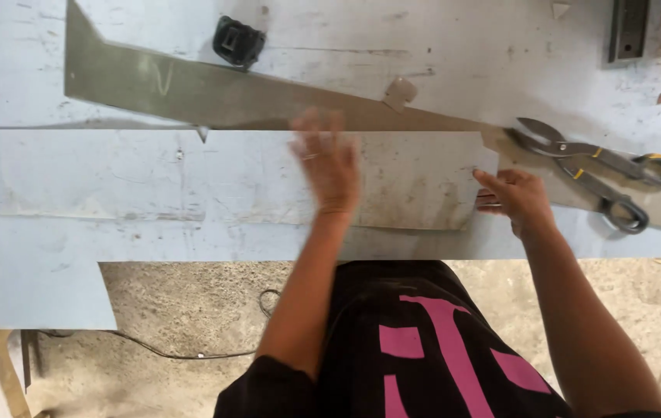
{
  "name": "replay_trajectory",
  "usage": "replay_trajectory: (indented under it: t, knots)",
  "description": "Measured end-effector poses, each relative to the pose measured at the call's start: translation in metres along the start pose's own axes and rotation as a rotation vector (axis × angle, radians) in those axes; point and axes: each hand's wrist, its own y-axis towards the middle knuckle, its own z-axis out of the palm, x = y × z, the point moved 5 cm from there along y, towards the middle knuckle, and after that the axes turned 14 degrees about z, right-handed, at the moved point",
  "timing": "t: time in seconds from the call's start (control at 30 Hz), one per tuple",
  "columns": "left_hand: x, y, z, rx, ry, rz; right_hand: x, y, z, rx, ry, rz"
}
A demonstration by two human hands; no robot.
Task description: Measure and mark sheet metal for cutting using a square and snips.
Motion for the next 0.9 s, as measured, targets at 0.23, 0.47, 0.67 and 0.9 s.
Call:
replay_trajectory:
  t: [0.23,0.47,0.67,0.9]
  knots:
    - [0.139,-0.018,-0.022,0.222,0.173,-0.271,0.052,-0.075,0.05,-0.051,0.077,0.301]
    - [0.131,-0.016,-0.026,0.194,0.176,-0.17,0.117,-0.195,0.079,-0.305,-0.21,-0.072]
    - [0.133,-0.026,-0.027,0.025,0.209,-0.129,0.162,-0.294,0.164,-0.464,-0.543,-0.201]
    - [0.131,-0.017,-0.039,0.002,0.103,-0.178,0.142,-0.215,0.101,-0.524,-0.474,-0.424]
